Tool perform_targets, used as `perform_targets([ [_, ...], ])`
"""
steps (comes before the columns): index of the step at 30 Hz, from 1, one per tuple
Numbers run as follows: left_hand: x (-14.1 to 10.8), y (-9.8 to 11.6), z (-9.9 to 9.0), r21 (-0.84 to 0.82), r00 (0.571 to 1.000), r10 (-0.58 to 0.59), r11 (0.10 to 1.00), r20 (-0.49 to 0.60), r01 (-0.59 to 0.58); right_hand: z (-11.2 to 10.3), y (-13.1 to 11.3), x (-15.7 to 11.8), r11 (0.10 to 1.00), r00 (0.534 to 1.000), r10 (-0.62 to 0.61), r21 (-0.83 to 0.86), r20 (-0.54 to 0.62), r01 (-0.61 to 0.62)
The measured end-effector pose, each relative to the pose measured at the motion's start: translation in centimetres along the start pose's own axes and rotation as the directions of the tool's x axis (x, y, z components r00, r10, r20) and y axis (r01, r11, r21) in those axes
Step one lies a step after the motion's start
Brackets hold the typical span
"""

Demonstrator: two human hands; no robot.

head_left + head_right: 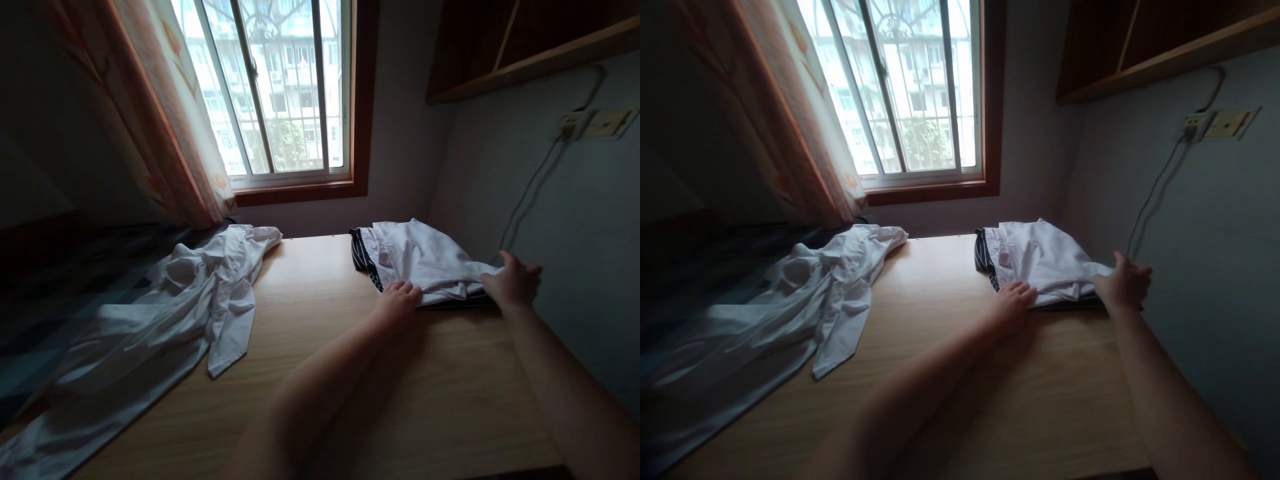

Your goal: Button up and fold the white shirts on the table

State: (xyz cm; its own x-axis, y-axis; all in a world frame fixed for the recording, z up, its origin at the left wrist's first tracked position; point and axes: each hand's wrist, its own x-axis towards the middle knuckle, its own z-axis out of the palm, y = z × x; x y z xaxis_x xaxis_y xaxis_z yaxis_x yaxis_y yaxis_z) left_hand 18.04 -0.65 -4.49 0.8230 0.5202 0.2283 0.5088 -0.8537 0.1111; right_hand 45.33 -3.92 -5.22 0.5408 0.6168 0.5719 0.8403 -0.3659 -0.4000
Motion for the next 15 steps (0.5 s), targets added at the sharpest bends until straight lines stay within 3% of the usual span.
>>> perform_targets([
  [1, 0.0, 0.0, 0.0, 0.000, 1.000, 0.003, 1.000, 0.001, -0.003, -0.3, -0.6, -0.3, 0.998, 0.998, 0.044, -0.048, -0.053, -0.047],
  [3, 0.0, 0.0, 0.1, 0.004, 1.000, 0.009, 1.000, -0.008, -0.009, -0.3, -2.1, -0.9, 0.996, 0.998, -0.046, -0.080, -0.043, 0.042],
  [6, -0.1, 0.0, 0.3, 0.005, 0.999, 0.012, 1.000, -0.036, -0.012, 1.0, -4.2, -1.7, 0.956, 0.943, -0.269, -0.068, 0.194, 0.287],
  [10, -0.3, -0.1, 0.5, -0.005, 0.997, 0.008, 1.000, -0.072, -0.009, 3.3, -5.1, -2.9, 0.956, 0.863, -0.190, -0.111, 0.467, 0.271],
  [12, -0.4, -0.2, 0.5, -0.010, 0.997, 0.006, 1.000, -0.081, -0.007, 3.6, -5.0, -3.3, 0.957, 0.851, -0.171, -0.121, 0.496, 0.263],
  [15, -0.6, -0.1, 0.3, -0.021, 0.996, 0.008, 1.000, -0.089, -0.010, 3.2, -5.1, -3.6, 0.955, 0.878, -0.194, -0.121, 0.438, 0.272],
])
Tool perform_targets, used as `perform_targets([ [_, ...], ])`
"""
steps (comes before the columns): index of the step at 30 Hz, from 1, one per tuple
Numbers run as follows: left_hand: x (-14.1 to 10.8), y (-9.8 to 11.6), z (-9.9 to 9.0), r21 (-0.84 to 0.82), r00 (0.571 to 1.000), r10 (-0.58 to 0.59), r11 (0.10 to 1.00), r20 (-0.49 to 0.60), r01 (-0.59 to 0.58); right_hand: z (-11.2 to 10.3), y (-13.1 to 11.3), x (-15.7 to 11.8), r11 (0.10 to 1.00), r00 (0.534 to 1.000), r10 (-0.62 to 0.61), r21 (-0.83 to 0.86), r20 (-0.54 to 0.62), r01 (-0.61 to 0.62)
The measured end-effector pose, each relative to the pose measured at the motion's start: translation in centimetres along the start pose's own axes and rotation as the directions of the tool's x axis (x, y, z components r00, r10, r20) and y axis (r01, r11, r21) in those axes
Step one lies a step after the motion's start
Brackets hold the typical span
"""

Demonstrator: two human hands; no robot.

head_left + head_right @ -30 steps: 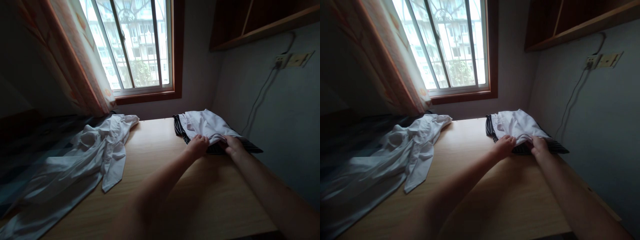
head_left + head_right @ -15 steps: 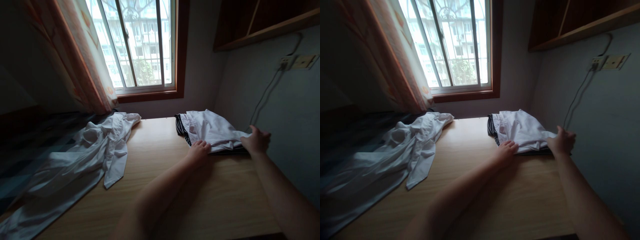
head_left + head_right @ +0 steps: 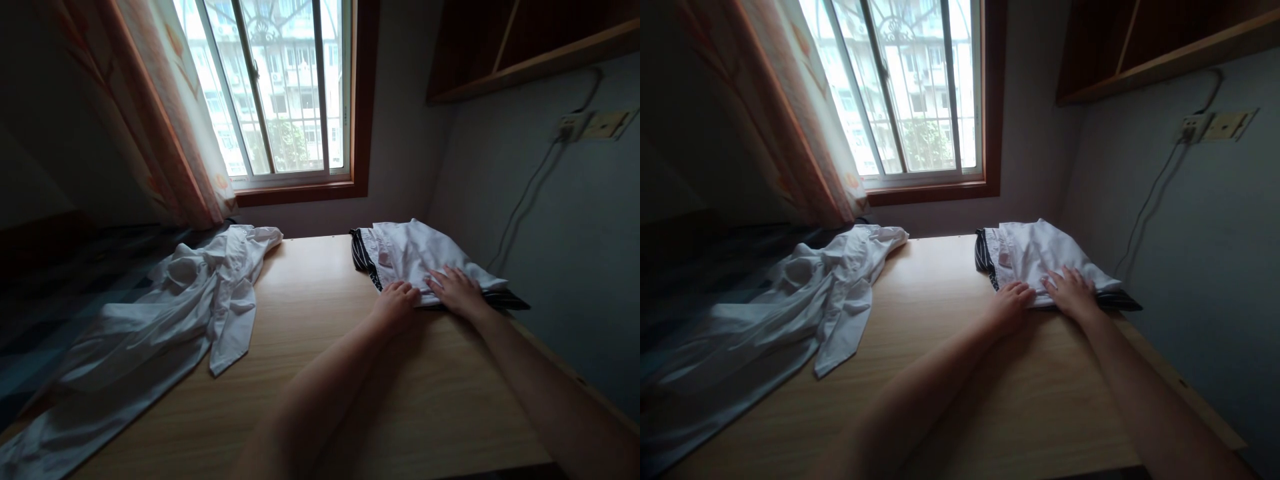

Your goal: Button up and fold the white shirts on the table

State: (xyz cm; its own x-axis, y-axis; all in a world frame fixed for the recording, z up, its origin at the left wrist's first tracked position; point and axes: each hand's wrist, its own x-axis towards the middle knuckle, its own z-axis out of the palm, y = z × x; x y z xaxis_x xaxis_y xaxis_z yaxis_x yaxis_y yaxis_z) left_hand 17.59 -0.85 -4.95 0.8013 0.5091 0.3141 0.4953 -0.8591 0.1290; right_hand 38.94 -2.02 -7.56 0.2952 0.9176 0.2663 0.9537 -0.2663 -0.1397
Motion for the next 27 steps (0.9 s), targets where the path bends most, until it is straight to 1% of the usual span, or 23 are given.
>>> perform_targets([
  [2, -0.1, 0.1, -0.2, -0.004, 1.000, 0.000, 1.000, 0.004, 0.000, -0.4, -0.4, -0.1, 1.000, 0.996, -0.026, 0.001, -0.082, 0.026],
  [3, -0.1, 0.1, -0.2, -0.003, 1.000, -0.005, 1.000, 0.004, 0.005, -0.6, -0.6, -0.1, 0.999, 0.993, -0.052, 0.007, -0.107, 0.053],
  [4, -0.2, 0.1, -0.3, 0.001, 1.000, -0.013, 1.000, 0.005, 0.013, -0.7, -0.9, -0.1, 0.996, 0.991, -0.083, 0.016, -0.103, 0.085],
  [6, -0.3, 0.2, -0.3, 0.010, 0.999, -0.032, 0.999, -0.001, 0.032, -0.6, -1.4, -0.1, 0.989, 0.990, -0.139, 0.038, -0.024, 0.140],
  [8, -0.4, 0.3, -0.2, 0.017, 0.999, -0.048, 0.999, -0.020, 0.048, -0.4, -1.8, -0.2, 0.986, 0.984, -0.164, 0.047, 0.074, 0.161],
  [9, -0.4, 0.4, -0.2, 0.018, 0.998, -0.053, 0.998, -0.031, 0.053, -0.4, -1.9, -0.2, 0.985, 0.981, -0.168, 0.043, 0.099, 0.164],
  [10, -0.5, 0.4, -0.1, 0.019, 0.997, -0.056, 0.998, -0.044, 0.057, -0.4, -1.9, -0.3, 0.985, 0.980, -0.170, 0.035, 0.101, 0.167],
  [13, -0.5, 0.6, -0.1, 0.025, 0.995, -0.058, 0.998, -0.077, 0.060, -0.6, -2.1, -0.4, 0.982, 0.981, -0.187, 0.025, 0.045, 0.187],
  [14, -0.4, 0.6, -0.1, 0.026, 0.995, -0.063, 0.998, -0.083, 0.065, -0.7, -2.2, -0.4, 0.979, 0.978, -0.202, 0.030, 0.042, 0.201],
  [16, -0.2, 0.7, -0.2, 0.023, 0.993, -0.080, 0.996, -0.084, 0.082, -0.8, -2.3, -0.4, 0.973, 0.969, -0.231, 0.044, 0.082, 0.228],
  [18, 0.1, 0.6, -0.6, 0.024, 0.993, -0.103, 0.994, -0.058, 0.104, -0.7, -2.5, -0.5, 0.967, 0.959, -0.253, 0.052, 0.126, 0.248],
  [21, 0.3, 0.2, -2.1, 0.051, 0.991, -0.127, 0.990, -0.044, 0.129, -0.5, -2.6, -0.6, 0.963, 0.957, -0.269, 0.052, 0.113, 0.264],
  [23, -0.2, -0.6, -3.9, 0.072, 0.986, -0.150, 0.985, -0.073, 0.156, -0.4, -2.6, -0.6, 0.961, 0.957, -0.277, 0.058, 0.092, 0.272],
  [25, -1.5, -2.2, -6.2, 0.091, 0.978, -0.187, 0.976, -0.096, 0.196, -0.3, -2.5, -0.6, 0.960, 0.958, -0.276, 0.066, 0.072, 0.272],
  [27, -3.7, -4.4, -8.7, 0.121, 0.956, -0.264, 0.953, -0.126, 0.279, -0.2, -2.5, -0.6, 0.959, 0.959, -0.277, 0.072, 0.056, 0.273],
])
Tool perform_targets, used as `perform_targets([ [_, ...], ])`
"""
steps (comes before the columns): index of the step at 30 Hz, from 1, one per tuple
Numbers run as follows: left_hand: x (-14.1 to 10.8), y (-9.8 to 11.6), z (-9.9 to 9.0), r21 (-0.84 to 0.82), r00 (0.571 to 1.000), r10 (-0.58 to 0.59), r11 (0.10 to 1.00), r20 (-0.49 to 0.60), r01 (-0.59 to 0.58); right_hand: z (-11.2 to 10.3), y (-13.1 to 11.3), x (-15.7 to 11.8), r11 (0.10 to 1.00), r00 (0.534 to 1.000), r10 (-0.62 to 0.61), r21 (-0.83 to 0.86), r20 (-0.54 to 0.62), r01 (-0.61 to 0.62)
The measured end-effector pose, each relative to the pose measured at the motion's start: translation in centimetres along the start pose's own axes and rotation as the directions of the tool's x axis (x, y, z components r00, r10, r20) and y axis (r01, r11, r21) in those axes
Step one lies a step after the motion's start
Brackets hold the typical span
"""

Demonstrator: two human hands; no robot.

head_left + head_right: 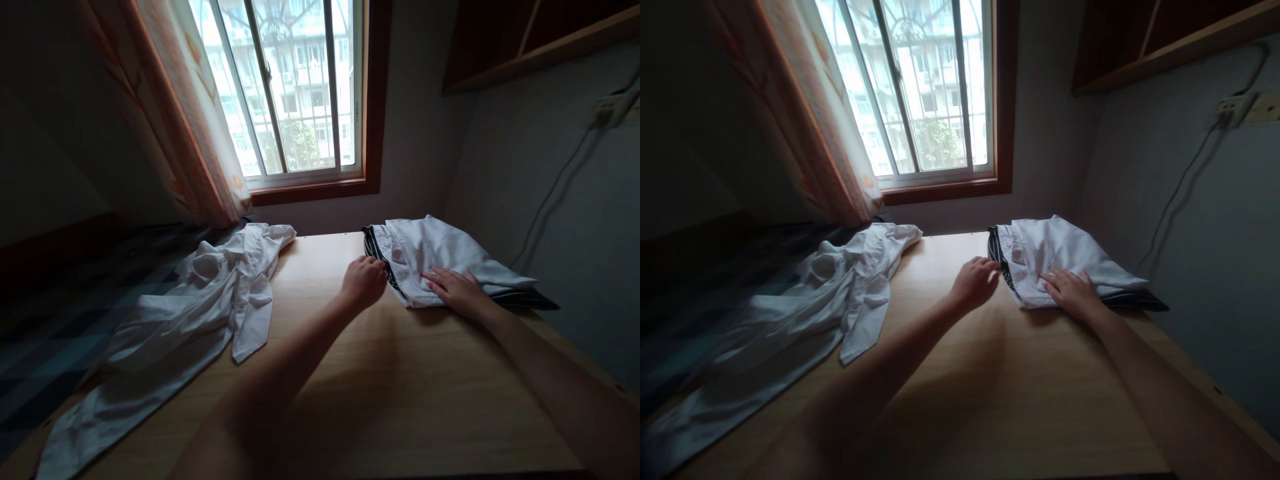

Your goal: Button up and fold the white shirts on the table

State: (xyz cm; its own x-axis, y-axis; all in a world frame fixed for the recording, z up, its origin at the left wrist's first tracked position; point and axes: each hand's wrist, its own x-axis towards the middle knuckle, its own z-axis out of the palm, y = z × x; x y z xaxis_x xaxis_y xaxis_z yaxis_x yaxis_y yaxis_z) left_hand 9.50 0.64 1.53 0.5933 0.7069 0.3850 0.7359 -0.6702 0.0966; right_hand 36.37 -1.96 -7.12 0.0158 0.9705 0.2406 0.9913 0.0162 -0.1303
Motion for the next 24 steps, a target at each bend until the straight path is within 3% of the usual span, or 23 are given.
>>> perform_targets([
  [2, -2.0, -3.9, -2.4, 0.117, 0.990, -0.139, 0.983, -0.025, 0.141, 0.1, 0.0, 0.0, 1.000, 1.000, -0.004, 0.001, -0.011, 0.004],
  [4, -4.6, -8.0, -4.6, 0.271, 0.943, -0.319, 0.903, -0.096, 0.333, 0.2, 0.0, 0.1, 1.000, 1.000, -0.007, -0.003, -0.011, 0.006],
  [7, -8.8, -13.5, -7.3, 0.412, 0.782, -0.584, 0.671, -0.218, 0.616, 0.4, 0.0, 0.1, 1.000, 1.000, -0.005, -0.010, -0.004, 0.005],
  [10, -11.7, -17.0, -8.7, 0.429, 0.630, -0.725, 0.493, -0.277, 0.757, 0.4, 0.1, 0.2, 1.000, 1.000, -0.002, -0.009, 0.007, 0.002],
  [12, -12.7, -18.1, -9.0, 0.423, 0.601, -0.764, 0.476, -0.234, 0.771, 0.4, 0.1, 0.3, 1.000, 1.000, 0.003, -0.001, 0.015, -0.003],
  [15, -12.9, -18.4, -9.0, 0.379, 0.611, -0.777, 0.526, -0.148, 0.761, 0.3, 0.1, 0.3, 1.000, 1.000, 0.012, 0.020, 0.008, -0.013],
  [18, -12.6, -18.0, -9.1, 0.227, 0.646, -0.746, 0.609, -0.162, 0.760, 0.2, 0.3, 0.2, 0.999, 1.000, -0.004, 0.050, -0.018, 0.005],
  [21, -12.4, -16.8, -9.2, 0.022, 0.746, -0.639, 0.757, -0.188, 0.653, 0.0, 0.6, 0.1, 0.997, 0.996, -0.044, 0.061, -0.082, 0.049],
  [24, -12.2, -14.4, -9.2, -0.148, 0.879, -0.438, 0.897, -0.186, 0.416, -0.5, 0.6, 0.1, 0.990, 0.971, -0.116, 0.051, -0.207, 0.129],
])
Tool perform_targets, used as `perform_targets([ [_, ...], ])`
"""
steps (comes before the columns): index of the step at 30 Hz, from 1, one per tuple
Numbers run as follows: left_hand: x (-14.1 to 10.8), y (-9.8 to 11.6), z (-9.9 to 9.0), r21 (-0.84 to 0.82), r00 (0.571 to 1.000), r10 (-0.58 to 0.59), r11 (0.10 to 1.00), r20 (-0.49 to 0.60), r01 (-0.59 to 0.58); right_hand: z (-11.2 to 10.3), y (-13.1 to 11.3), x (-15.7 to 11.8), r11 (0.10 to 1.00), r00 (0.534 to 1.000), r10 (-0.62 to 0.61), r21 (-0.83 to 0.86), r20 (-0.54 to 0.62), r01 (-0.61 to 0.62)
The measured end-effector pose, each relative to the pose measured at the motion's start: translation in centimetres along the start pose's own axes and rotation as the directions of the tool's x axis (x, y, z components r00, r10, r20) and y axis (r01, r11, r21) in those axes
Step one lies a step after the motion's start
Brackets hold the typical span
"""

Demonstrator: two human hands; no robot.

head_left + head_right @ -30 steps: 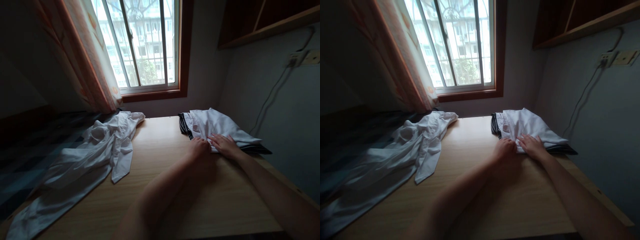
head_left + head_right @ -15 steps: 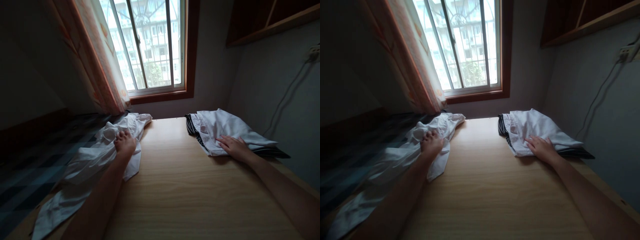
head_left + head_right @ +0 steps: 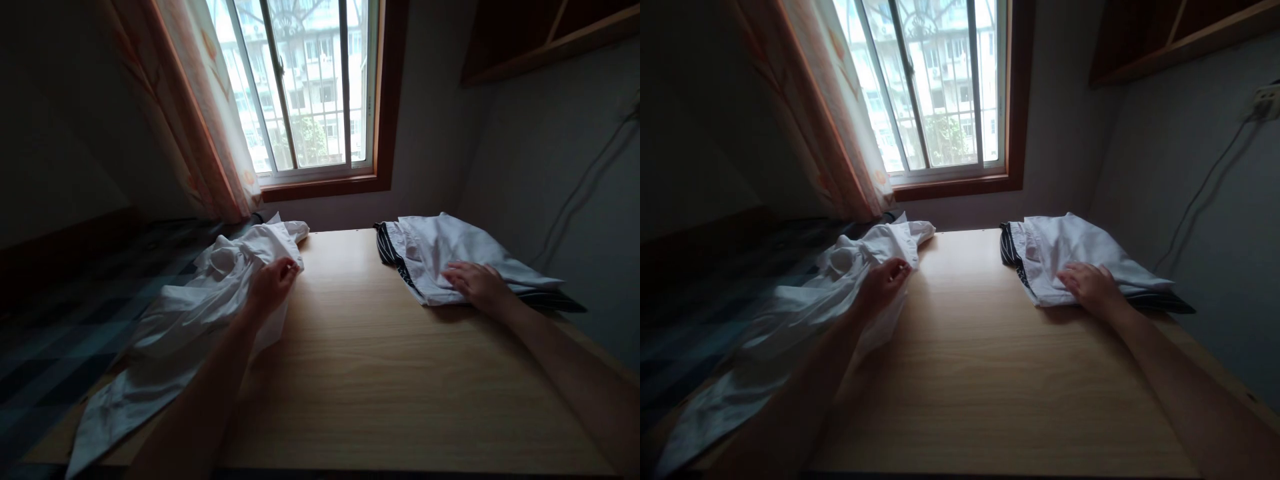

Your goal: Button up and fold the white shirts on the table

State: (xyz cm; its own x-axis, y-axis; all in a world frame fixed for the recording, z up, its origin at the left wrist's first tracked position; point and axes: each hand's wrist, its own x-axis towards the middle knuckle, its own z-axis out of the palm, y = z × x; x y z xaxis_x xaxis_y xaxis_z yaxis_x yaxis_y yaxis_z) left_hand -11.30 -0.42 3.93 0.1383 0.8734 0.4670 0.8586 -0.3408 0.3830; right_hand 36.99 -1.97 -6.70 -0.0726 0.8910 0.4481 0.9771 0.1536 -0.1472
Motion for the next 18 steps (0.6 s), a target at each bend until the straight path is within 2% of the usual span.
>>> perform_targets([
  [3, -1.4, 3.3, 0.2, -0.175, 0.979, 0.204, 0.964, 0.007, -0.199, -0.9, -1.0, 0.2, 0.991, 0.983, -0.117, 0.041, -0.140, 0.124],
  [5, -2.7, 5.7, 0.4, -0.284, 0.947, 0.320, 0.910, 0.016, -0.302, -1.6, -2.6, 0.3, 0.974, 0.961, -0.176, 0.105, -0.211, 0.202],
  [8, -4.8, 8.8, 0.8, -0.437, 0.884, 0.465, 0.806, 0.049, -0.400, -2.6, -6.1, 0.3, 0.932, 0.957, -0.174, 0.276, -0.231, 0.235],
  [10, -6.2, 10.3, 1.4, -0.530, 0.860, 0.507, 0.747, 0.061, -0.402, -3.0, -9.0, 0.2, 0.873, 0.980, -0.151, 0.447, -0.132, 0.195],
  [12, -7.6, 11.5, 2.2, -0.606, 0.841, 0.534, 0.697, 0.084, -0.382, -3.0, -12.1, -0.1, 0.780, 0.985, -0.161, 0.620, 0.069, 0.084],
  [14, -8.9, 12.4, 3.1, -0.653, 0.817, 0.569, 0.653, 0.088, -0.385, -2.7, -15.0, -0.2, 0.664, 0.946, -0.146, 0.737, 0.288, -0.122],
  [16, -10.2, 13.0, 4.3, -0.658, 0.785, 0.614, 0.627, 0.087, -0.418, -2.3, -17.4, -0.2, 0.552, 0.876, -0.123, 0.766, 0.466, -0.329],
  [17, -10.9, 13.2, 4.9, -0.644, 0.763, 0.640, 0.625, 0.098, -0.442, -2.1, -18.4, -0.1, 0.541, 0.850, -0.146, 0.761, 0.505, -0.359],
  [18, -11.4, 13.4, 5.4, -0.621, 0.736, 0.666, 0.629, 0.119, -0.469, -1.9, -19.2, 0.0, 0.557, 0.845, -0.177, 0.759, 0.505, -0.337],
])
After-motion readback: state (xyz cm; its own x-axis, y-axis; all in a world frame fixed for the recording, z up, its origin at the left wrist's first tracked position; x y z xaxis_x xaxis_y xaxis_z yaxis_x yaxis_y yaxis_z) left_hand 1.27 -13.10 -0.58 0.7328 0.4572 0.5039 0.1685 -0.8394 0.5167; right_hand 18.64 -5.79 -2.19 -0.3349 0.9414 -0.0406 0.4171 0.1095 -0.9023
